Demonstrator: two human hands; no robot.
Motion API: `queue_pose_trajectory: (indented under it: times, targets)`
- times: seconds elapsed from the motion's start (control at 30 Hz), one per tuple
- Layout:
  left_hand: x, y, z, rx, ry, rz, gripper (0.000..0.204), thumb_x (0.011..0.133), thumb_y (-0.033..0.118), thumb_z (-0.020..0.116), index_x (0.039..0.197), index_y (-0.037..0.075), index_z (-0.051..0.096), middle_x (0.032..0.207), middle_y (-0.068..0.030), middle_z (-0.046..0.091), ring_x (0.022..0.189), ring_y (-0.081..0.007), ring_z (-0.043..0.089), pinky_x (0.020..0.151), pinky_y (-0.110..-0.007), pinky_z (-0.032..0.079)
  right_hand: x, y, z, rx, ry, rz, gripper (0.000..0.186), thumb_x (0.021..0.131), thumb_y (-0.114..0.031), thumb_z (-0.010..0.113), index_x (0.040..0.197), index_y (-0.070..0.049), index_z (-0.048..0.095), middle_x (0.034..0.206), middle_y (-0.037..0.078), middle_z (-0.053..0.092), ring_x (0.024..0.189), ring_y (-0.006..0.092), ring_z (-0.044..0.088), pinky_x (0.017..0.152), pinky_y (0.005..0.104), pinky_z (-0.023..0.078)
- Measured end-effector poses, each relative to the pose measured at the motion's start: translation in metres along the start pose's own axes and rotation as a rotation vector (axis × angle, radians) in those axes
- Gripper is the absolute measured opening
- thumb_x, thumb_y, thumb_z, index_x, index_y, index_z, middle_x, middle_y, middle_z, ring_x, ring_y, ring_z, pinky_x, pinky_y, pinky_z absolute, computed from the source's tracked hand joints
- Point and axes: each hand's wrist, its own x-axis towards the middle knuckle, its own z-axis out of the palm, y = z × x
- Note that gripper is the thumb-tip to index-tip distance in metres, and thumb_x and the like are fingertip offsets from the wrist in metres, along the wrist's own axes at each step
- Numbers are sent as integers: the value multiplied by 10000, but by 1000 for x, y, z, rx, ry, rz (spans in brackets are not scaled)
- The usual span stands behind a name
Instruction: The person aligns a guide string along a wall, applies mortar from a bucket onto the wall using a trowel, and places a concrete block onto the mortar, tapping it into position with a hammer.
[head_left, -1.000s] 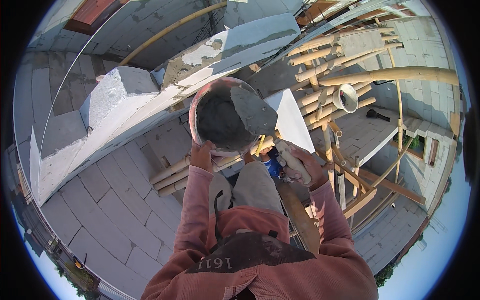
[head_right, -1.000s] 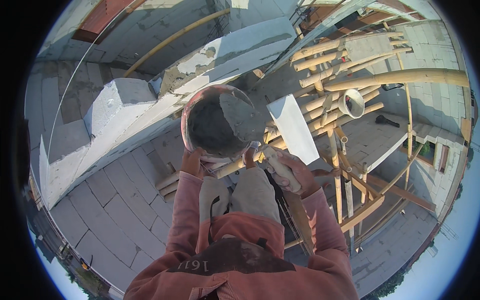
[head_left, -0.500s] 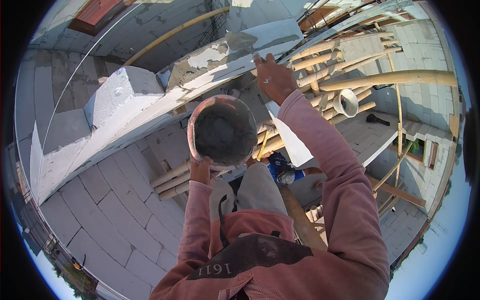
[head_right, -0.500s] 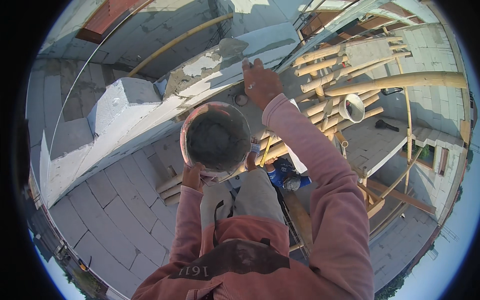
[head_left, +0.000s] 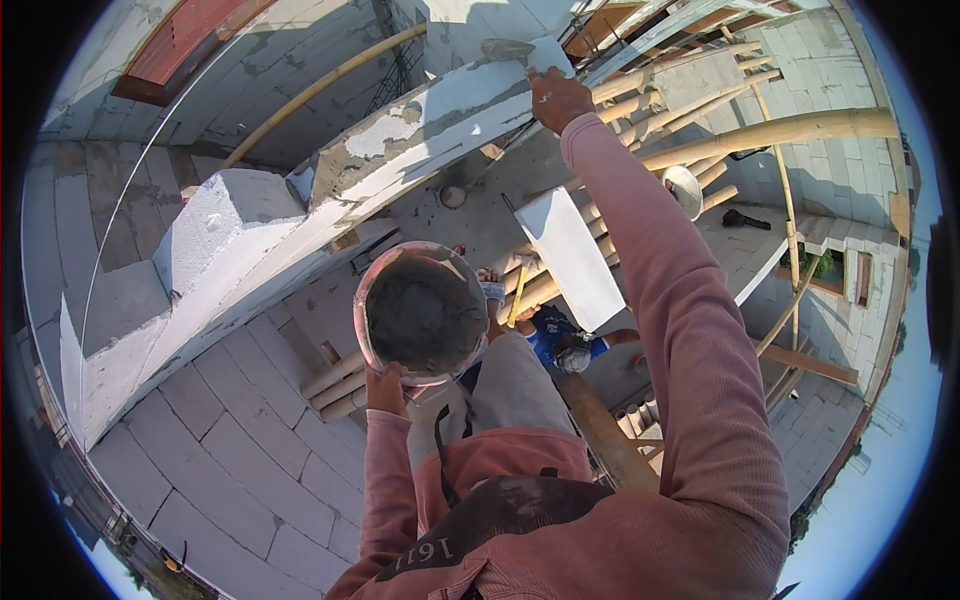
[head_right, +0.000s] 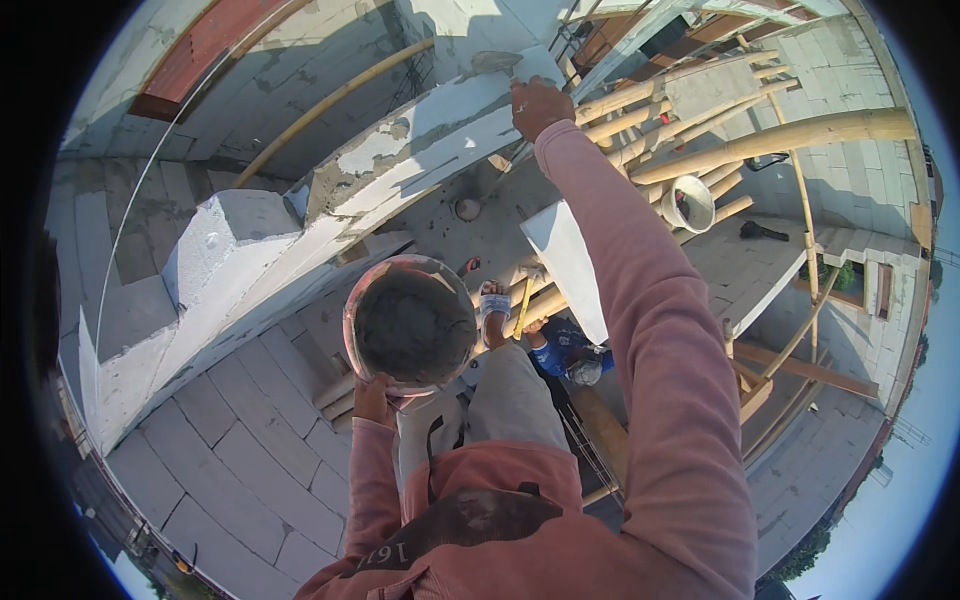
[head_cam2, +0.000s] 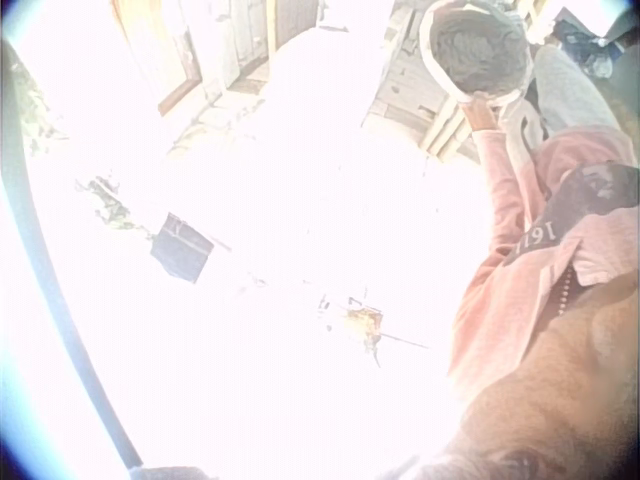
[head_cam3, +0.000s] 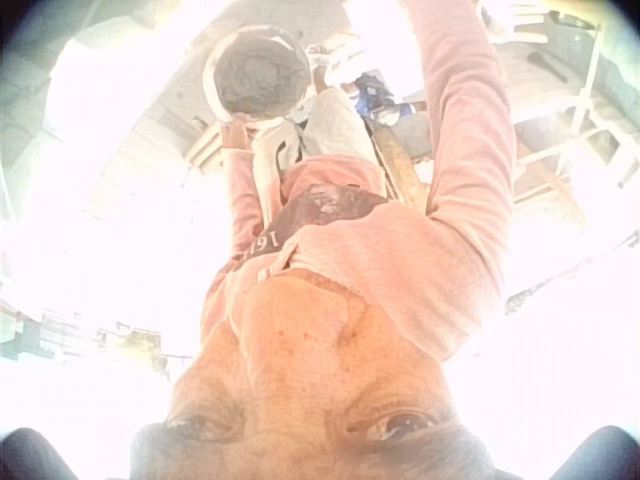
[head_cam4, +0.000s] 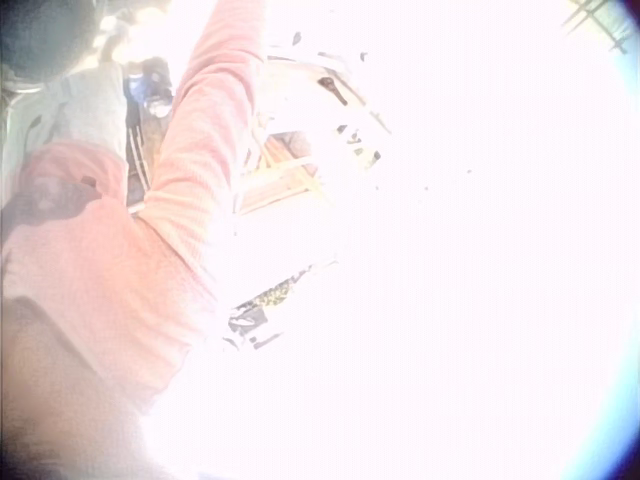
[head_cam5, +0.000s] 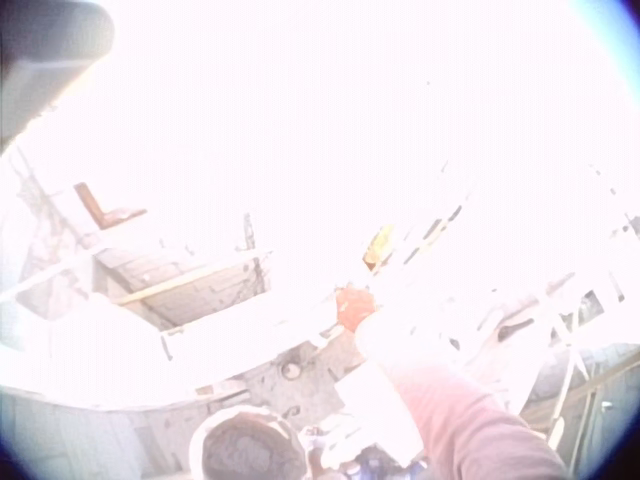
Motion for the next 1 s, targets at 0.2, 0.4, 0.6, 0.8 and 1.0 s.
queue_pose_trajectory:
  times: [0.2,0.4,0.6,0.8,1.0]
  targets:
    - [-13,5,13,-50,27,-55,341,816,-10,522,1142,68,456,927,-77,564,744,-204,632,649,-431,650,14,-4,-1,-6,27,83,372,990,-187,490,1346,-92,546,1255,172,596,1108,374,660,898,463,566]
    - [2,1,11,29,4,-57,354,851,17,510,1195,87,464,928,-67,570,790,-238,673,705,-480,656,-140,6,-15,453,246,-41,507,969,-316,580,1397,-50,528,1125,214,629,958,331,687,770,447,564]
    - [-5,28,47,150,-13,136,510,822,-11,499,1322,74,439,991,-96,604,811,-235,672,673,-419,639,-306,-12,-51,1438,-661,355,581,951,-307,658,1433,-21,507,739,15,605,520,64,533,467,232,448]
    - [6,32,52,475,-134,443,797,779,-36,502,1531,32,250,1274,-187,560,961,-256,658,862,-344,540,-311,-84,18,1138,-760,255,519,973,-332,620,1375,-13,541,789,42,621,526,97,575,468,256,473]
    - [-6,50,63,180,-154,153,546,797,-21,485,1336,35,424,1056,-142,596,841,-326,703,663,-450,663,-324,-51,-18,1517,-863,300,484,995,-342,585,1365,-33,552,764,31,587,546,99,583,460,242,467]
